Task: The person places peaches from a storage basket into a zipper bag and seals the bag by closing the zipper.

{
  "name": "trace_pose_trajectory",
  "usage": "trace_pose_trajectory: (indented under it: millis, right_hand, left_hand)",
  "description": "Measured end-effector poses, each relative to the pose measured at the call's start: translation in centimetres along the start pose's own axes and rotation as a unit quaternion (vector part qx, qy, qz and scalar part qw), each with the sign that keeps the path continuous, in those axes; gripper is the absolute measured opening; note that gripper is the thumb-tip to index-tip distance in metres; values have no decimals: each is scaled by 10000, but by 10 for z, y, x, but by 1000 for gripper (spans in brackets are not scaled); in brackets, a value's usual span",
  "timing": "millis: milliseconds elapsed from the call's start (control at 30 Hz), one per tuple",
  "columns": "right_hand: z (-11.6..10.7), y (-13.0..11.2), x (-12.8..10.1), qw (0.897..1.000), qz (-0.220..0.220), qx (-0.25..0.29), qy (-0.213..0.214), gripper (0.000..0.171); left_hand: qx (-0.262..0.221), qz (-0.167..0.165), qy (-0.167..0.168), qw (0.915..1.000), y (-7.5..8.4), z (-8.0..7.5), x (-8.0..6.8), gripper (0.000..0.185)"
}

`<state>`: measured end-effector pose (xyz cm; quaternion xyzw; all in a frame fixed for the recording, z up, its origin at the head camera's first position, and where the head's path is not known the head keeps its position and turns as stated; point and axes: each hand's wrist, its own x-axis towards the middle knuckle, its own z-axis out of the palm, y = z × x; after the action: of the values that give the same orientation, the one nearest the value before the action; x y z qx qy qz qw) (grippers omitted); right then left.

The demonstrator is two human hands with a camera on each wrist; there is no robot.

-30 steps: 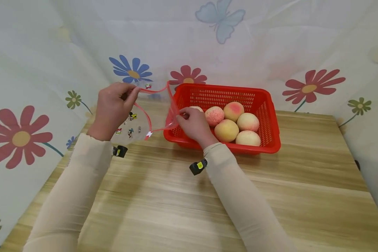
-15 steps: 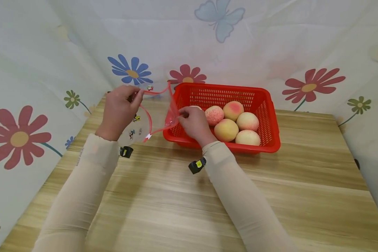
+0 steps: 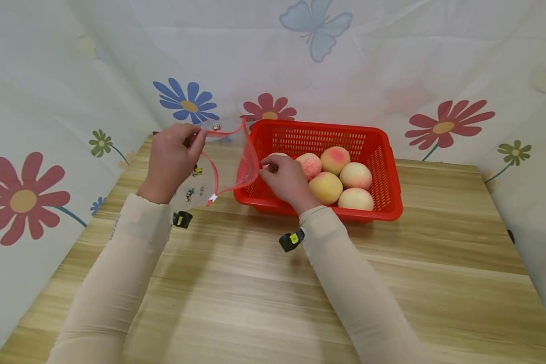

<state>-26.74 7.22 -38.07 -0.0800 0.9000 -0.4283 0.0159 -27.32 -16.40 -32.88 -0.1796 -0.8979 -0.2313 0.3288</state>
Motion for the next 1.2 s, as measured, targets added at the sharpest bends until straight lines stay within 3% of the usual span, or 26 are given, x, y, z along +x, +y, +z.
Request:
trace_pose_trajectory:
  millis: [300, 533, 767, 1200]
  right_hand:
    - [-18, 10, -5, 9996, 166, -235, -45, 38]
    - [-33, 22, -11, 9977, 25, -666, 71, 37]
    - [-45, 32, -14, 9954, 111, -952, 30, 39]
    - [-66, 47, -15, 9818, 673, -1757, -253, 53]
  left_hand:
    - [-88, -114, -12, 9999, 0, 2, 0, 31]
    - [-104, -155, -33, 9998, 0, 3, 0, 31]
    - [-81, 2, 39, 10000, -1, 5, 0, 32]
    - [-104, 84, 128, 9998, -1, 5, 1, 30]
